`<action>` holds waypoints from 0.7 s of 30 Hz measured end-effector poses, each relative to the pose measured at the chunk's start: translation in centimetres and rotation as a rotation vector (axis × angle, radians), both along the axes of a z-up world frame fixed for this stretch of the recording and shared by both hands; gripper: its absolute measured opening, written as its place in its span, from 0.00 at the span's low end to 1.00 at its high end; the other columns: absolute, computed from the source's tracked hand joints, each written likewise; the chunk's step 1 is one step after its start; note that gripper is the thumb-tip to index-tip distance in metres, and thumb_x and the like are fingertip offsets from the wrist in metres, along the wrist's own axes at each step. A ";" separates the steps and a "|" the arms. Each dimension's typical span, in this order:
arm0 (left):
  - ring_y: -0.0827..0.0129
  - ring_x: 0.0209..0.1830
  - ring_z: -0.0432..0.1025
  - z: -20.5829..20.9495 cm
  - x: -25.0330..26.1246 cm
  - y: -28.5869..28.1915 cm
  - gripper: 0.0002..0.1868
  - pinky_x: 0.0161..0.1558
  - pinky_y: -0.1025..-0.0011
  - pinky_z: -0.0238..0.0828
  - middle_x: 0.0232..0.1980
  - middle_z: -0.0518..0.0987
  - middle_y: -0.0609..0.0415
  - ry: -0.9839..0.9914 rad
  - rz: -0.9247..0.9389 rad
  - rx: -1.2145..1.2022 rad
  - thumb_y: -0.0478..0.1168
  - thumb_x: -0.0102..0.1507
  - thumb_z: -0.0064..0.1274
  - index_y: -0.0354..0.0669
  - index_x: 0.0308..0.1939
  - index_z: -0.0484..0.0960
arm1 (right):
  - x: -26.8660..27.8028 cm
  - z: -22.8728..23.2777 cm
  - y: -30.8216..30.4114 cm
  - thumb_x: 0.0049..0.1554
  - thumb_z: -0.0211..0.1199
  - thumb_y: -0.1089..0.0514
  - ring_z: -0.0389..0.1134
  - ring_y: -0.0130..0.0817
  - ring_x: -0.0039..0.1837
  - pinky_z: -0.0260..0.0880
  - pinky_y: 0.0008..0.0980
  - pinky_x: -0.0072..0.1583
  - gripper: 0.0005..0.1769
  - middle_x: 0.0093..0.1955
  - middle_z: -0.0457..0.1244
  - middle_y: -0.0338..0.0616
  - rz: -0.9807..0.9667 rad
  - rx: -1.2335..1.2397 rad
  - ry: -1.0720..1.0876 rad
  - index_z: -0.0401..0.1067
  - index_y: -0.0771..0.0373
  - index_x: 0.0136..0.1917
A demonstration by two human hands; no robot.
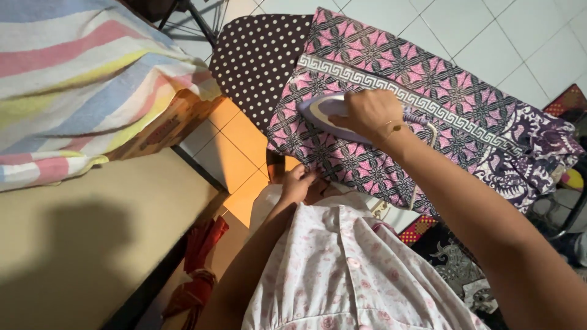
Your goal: The person irons a patterned piece of fabric on an ironing board. They repeatedly smooth the fabric with their hands and move the iron across different sections, flipping the fabric over to press both sides.
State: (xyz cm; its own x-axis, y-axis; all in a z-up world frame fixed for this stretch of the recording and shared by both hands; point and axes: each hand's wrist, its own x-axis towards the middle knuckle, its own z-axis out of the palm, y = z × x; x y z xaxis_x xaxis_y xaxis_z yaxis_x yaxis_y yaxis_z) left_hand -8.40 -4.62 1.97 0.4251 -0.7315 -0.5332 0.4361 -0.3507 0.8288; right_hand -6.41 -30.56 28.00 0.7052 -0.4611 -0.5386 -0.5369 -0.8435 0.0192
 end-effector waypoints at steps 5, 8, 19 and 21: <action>0.75 0.43 0.77 -0.4 -0.1 0.0 0.11 0.47 0.77 0.72 0.44 0.85 0.57 0.097 0.036 -0.036 0.32 0.62 0.51 0.37 0.48 0.81 | 1.8 -2.4 1.8 0.59 0.61 0.30 0.72 0.38 0.33 0.72 0.39 0.35 0.31 0.35 0.70 0.47 -0.173 -0.086 -0.164 0.75 0.62 0.49; 0.72 0.39 0.76 0.8 0.1 -0.3 0.07 0.43 0.74 0.73 0.41 0.83 0.53 0.155 0.038 0.021 0.35 0.65 0.56 0.34 0.45 0.82 | 3.3 -3.6 0.8 0.58 0.63 0.30 0.72 0.37 0.33 0.72 0.38 0.35 0.30 0.36 0.70 0.47 -0.166 -0.105 -0.186 0.76 0.62 0.48; 0.67 0.39 0.78 3.8 1.9 -1.5 0.12 0.41 0.70 0.76 0.40 0.84 0.51 0.337 0.109 0.116 0.40 0.62 0.62 0.33 0.43 0.81 | 4.9 -2.9 0.0 0.60 0.61 0.30 0.71 0.34 0.32 0.71 0.36 0.34 0.31 0.34 0.69 0.46 -0.082 -0.069 -0.115 0.78 0.61 0.47; 0.58 0.37 0.79 5.0 2.4 -1.9 0.16 0.40 0.64 0.76 0.39 0.83 0.47 0.092 0.135 0.442 0.43 0.62 0.63 0.33 0.44 0.78 | 4.8 -3.0 0.0 0.60 0.62 0.29 0.70 0.34 0.33 0.70 0.35 0.35 0.32 0.35 0.69 0.46 -0.076 -0.078 -0.107 0.79 0.61 0.46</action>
